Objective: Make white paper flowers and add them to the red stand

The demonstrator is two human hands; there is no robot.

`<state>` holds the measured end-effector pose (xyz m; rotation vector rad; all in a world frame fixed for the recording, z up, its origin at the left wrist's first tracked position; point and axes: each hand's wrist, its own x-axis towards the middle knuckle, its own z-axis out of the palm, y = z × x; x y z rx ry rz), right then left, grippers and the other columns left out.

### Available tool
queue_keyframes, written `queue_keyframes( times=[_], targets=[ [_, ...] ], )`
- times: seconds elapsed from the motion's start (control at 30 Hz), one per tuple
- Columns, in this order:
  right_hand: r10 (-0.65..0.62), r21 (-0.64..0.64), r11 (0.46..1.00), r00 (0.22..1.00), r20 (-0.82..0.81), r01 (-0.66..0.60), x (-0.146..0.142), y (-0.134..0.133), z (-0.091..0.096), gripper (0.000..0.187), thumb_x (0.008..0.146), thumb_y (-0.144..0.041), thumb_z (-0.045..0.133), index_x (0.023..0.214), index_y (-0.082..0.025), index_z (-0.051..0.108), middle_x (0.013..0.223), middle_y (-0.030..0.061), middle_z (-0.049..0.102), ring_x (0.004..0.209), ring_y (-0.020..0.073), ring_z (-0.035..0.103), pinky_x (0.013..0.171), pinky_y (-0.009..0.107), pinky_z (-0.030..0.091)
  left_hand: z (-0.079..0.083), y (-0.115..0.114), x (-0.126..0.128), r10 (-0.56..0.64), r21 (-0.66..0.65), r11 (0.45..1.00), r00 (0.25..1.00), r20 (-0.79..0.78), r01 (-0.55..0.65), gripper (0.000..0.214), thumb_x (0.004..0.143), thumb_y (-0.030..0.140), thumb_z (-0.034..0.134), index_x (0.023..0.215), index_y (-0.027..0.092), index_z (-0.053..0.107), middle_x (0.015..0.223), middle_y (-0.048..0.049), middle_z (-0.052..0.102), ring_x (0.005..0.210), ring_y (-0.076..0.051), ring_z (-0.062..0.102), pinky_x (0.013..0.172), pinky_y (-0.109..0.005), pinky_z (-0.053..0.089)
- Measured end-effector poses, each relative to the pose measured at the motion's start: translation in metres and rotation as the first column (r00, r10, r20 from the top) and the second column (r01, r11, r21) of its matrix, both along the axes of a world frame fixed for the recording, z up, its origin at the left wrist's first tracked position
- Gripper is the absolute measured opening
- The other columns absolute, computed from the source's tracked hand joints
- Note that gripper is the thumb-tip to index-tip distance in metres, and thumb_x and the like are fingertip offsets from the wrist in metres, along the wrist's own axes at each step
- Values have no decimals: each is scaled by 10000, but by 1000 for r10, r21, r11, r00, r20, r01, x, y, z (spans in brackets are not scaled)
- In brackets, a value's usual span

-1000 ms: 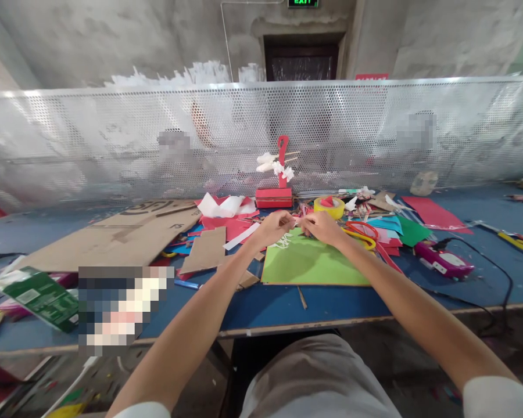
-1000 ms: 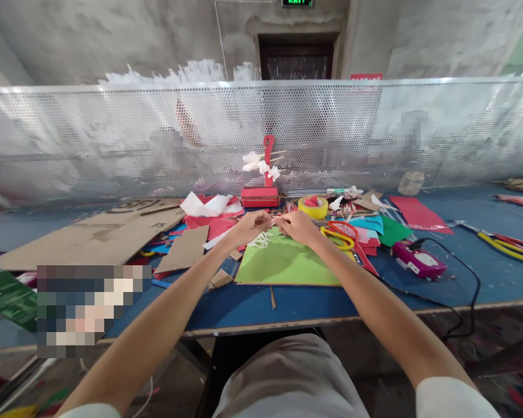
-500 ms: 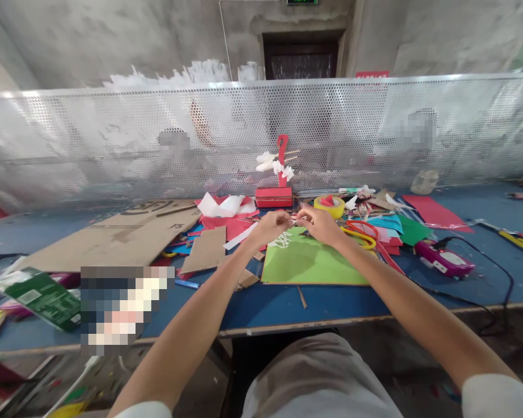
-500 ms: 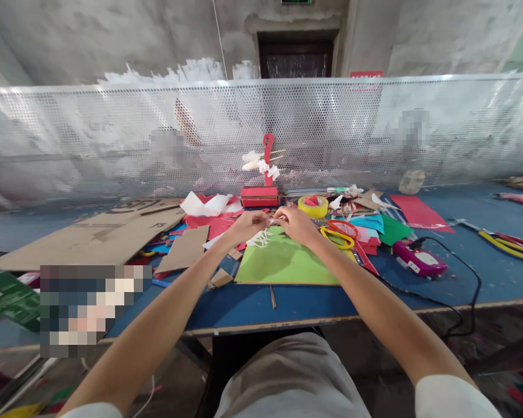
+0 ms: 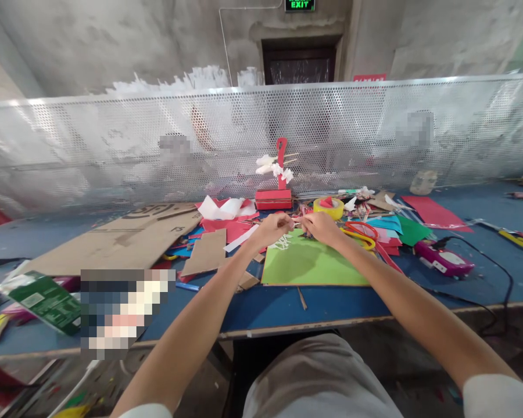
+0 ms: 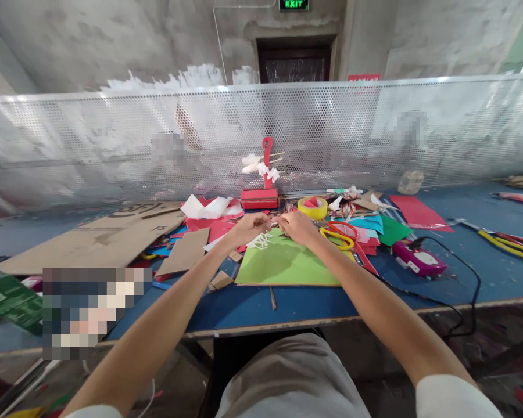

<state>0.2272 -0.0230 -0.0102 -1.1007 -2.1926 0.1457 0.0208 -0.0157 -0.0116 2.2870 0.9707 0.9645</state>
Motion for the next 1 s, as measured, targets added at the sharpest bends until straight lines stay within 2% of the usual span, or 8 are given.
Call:
queue_keyframes(
  times=[0.1, 0.23, 0.3, 0.43, 0.63, 0.8, 1.0],
  targets=[
    [14, -8, 1000, 1000, -11, -14, 1, 0, 1, 542, 979, -499, 429, 623, -168, 668, 540, 41, 630, 564, 161, 578, 600, 274, 368, -1, 1, -1, -1, -21, 1000, 1000, 1, 1, 147, 847, 232, 541, 863, 139, 654, 772, -39, 661, 664, -125, 579, 611, -223, 417],
    [66, 12, 998, 993, -96, -65, 1, 0, 0, 293, 897, -445, 605, 946, -183, 727, 768, 49, 724, 683, 170, 635, 644, 264, 413, -3, 4, -3, 8, -32, 999, 1000, 22, -7, 139, 836, 226, 543, 818, 141, 653, 766, -35, 656, 672, -121, 574, 629, -222, 425],
    [92, 9, 996, 985, -147, -91, 1, -1, 0, 245, 867, -382, 654, 1016, -194, 704, 856, 53, 733, 716, 164, 645, 665, 259, 432, -4, 5, -3, 6, -43, 999, 999, 47, -4, 135, 829, 219, 549, 800, 137, 651, 759, -32, 654, 661, -114, 568, 627, -219, 426],
    [86, 36, 996, 985, -147, -82, -1, -4, 2, 154, 869, -326, 648, 917, -187, 697, 803, 44, 712, 669, 148, 610, 655, 254, 419, -3, 5, -3, 14, -69, 998, 998, 63, -10, 165, 838, 268, 570, 814, 131, 659, 739, -28, 648, 641, -109, 558, 609, -217, 420],
    [36, 74, 997, 994, -105, -28, 0, -3, 0, 166, 894, -323, 620, 905, -182, 706, 791, 37, 709, 655, 140, 576, 633, 247, 366, -4, 6, -3, 22, -96, 995, 996, 82, -14, 191, 840, 314, 592, 831, 132, 646, 761, -40, 657, 657, -120, 567, 617, -228, 432],
    [12, 77, 997, 999, -36, -9, 2, 2, -2, 267, 936, -348, 552, 806, -185, 719, 691, 26, 694, 623, 146, 570, 609, 254, 335, 1, 2, -3, 16, -83, 996, 998, 66, -11, 192, 856, 316, 582, 816, 136, 637, 743, -36, 652, 653, -121, 566, 619, -230, 423],
    [34, -15, 999, 998, -47, -35, 3, 1, 1, 467, 990, -433, 426, 692, -170, 670, 578, 30, 658, 579, 150, 587, 612, 259, 371, 5, -2, -2, 9, -59, 998, 998, 64, -5, 207, 889, 336, 545, 840, 144, 607, 730, -34, 641, 638, -122, 561, 593, -229, 408]
  ],
)
